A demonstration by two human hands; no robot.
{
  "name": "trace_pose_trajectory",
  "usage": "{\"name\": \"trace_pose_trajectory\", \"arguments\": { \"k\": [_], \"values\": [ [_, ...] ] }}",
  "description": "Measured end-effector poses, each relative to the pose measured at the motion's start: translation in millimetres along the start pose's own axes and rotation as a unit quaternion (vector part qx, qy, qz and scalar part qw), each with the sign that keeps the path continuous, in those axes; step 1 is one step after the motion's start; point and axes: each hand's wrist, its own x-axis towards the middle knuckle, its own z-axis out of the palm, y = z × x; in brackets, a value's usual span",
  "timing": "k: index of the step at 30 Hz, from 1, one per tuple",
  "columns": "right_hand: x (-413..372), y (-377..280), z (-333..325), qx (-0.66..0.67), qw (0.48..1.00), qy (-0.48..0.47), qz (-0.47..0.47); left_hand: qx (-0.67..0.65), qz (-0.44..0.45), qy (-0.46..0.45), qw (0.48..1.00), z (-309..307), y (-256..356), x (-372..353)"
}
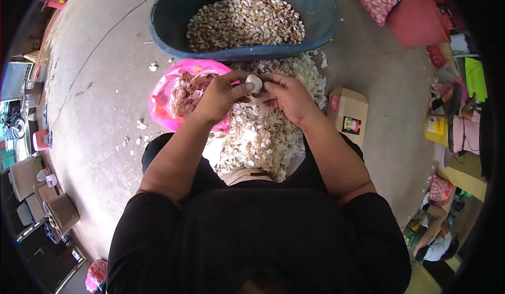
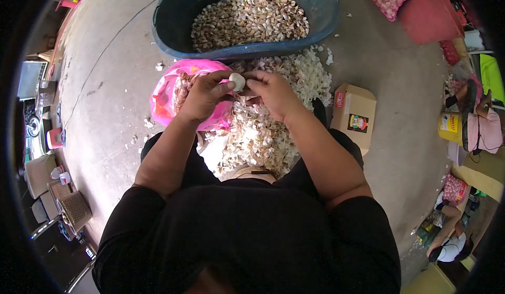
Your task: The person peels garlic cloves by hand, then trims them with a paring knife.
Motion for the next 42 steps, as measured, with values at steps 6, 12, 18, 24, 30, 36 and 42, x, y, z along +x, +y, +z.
{"name": "trace_pose_trajectory", "arguments": {
  "k": [6, 12, 18, 24, 30, 36, 42],
  "values": [
    [21, 13, -16, -0.156, 0.981, 0.014, -0.117, -0.032, -0.027, -0.063, 0.997, -7, -7, 17],
    [30, 14, -14, -0.271, 0.941, 0.055, -0.195, -0.101, -0.081, -0.013, 0.991, -11, -14, 36],
    [37, 12, -10, -0.352, 0.902, 0.063, -0.241, -0.168, -0.112, -0.003, 0.979, -6, -22, 42],
    [41, 12, -16, -0.309, 0.923, 0.045, -0.226, -0.207, -0.090, -0.001, 0.974, -10, -26, 41],
    [46, 3, -23, 0.094, 0.996, -0.005, -0.003, -0.227, -0.095, -0.022, 0.969, -16, -14, 40],
    [47, 7, -27, 0.078, 0.996, -0.041, 0.006, -0.199, -0.080, -0.024, 0.976, -17, -14, 40],
    [48, 4, -27, 0.039, 0.999, -0.018, -0.033, -0.224, -0.114, -0.033, 0.967, -20, -10, 40]
  ]
}}
